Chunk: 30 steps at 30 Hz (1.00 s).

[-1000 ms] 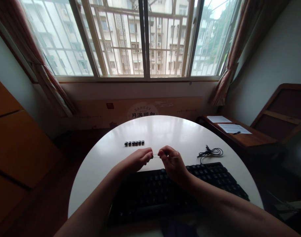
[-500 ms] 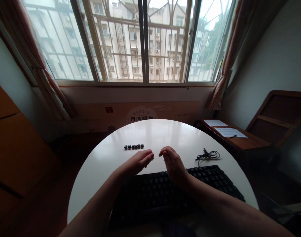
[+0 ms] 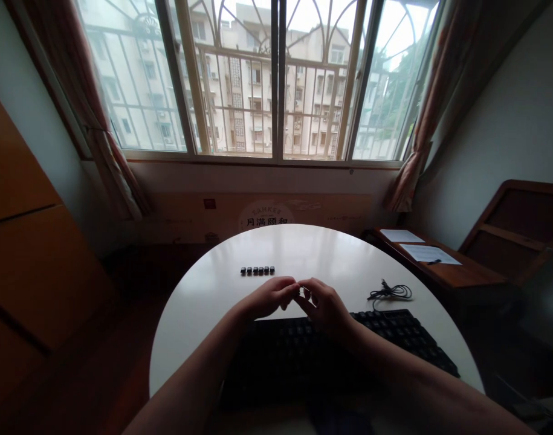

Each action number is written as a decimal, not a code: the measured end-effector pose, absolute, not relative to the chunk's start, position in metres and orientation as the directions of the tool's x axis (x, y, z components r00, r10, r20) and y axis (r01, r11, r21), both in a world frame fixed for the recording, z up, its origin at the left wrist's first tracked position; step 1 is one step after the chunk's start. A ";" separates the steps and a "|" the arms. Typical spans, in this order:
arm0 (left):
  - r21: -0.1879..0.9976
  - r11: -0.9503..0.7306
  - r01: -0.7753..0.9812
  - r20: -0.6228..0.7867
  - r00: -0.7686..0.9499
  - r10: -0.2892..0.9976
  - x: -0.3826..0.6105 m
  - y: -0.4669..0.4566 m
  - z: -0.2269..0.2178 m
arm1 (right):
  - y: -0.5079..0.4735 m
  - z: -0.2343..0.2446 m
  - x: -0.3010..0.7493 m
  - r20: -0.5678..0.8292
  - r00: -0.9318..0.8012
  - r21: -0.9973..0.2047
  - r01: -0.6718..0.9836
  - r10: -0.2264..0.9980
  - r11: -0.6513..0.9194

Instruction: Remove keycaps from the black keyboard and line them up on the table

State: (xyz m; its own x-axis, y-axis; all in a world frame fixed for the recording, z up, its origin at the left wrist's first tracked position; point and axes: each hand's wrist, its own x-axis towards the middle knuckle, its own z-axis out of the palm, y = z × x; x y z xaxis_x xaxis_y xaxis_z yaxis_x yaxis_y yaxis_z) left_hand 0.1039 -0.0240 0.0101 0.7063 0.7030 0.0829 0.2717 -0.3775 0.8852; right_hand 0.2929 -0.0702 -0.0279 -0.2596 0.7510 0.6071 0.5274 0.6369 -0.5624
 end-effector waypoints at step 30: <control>0.395 -0.492 0.776 -0.261 0.608 0.750 0.073 -0.005 0.000 | 0.098 -0.012 0.248 -0.006 -0.411 -0.211 0.892 0.912 0.401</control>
